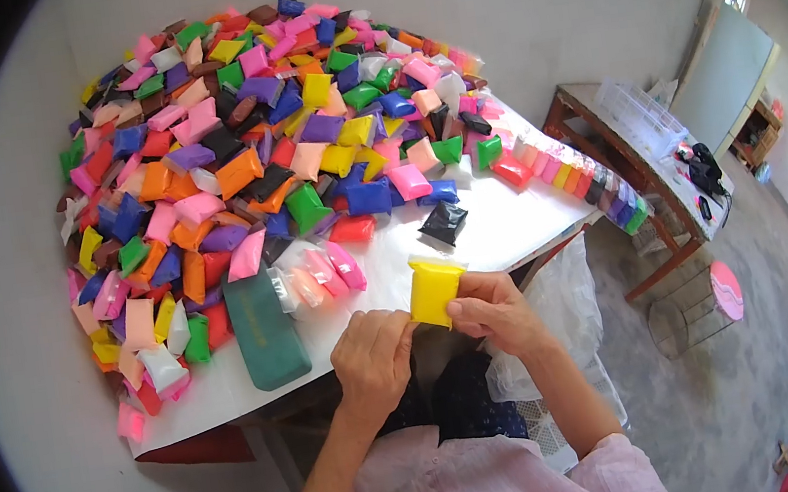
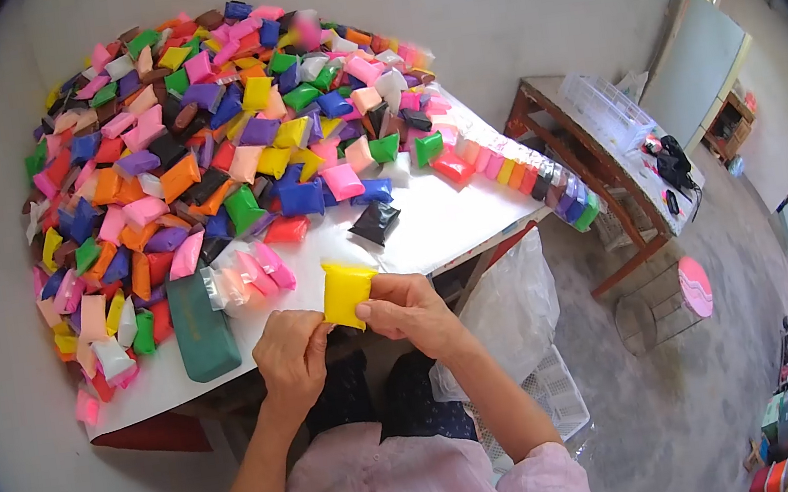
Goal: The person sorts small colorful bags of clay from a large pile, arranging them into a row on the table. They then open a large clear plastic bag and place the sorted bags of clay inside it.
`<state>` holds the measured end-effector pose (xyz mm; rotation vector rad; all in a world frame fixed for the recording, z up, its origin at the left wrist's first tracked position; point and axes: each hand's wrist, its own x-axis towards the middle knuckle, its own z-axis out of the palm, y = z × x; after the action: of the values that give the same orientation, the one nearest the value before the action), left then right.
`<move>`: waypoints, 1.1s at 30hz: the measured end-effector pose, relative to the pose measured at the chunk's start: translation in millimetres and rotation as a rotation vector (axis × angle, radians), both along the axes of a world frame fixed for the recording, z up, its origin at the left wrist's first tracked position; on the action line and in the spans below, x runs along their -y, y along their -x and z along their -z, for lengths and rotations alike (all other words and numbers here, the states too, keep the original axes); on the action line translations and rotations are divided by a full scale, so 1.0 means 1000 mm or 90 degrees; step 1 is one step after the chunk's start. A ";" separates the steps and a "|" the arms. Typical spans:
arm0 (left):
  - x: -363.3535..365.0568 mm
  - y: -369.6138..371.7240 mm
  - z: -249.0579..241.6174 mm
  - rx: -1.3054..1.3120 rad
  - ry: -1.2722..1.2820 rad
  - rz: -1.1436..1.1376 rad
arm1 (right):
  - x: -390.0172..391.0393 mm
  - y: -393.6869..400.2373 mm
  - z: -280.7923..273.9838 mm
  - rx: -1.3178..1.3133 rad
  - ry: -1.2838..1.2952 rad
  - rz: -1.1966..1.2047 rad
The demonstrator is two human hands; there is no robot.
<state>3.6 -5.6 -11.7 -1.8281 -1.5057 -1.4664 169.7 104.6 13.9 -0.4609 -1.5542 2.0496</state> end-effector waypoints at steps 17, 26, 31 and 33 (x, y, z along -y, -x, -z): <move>0.051 0.044 -0.051 0.142 0.015 -0.248 | -0.031 0.095 0.021 0.225 -0.830 0.223; 0.052 0.028 -0.027 0.084 0.001 -0.165 | -0.031 0.092 0.021 0.265 -0.848 0.219; 0.038 0.015 -0.011 0.028 0.038 -0.071 | -0.030 0.087 0.008 0.289 -0.740 0.164; 0.027 0.017 -0.004 -0.006 0.053 -0.062 | -0.031 0.087 0.008 0.291 -0.736 0.163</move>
<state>-13.6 -33.1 -7.3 -1.7786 -1.6495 -1.3670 82.6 135.7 6.0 -0.6094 -2.4430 0.6247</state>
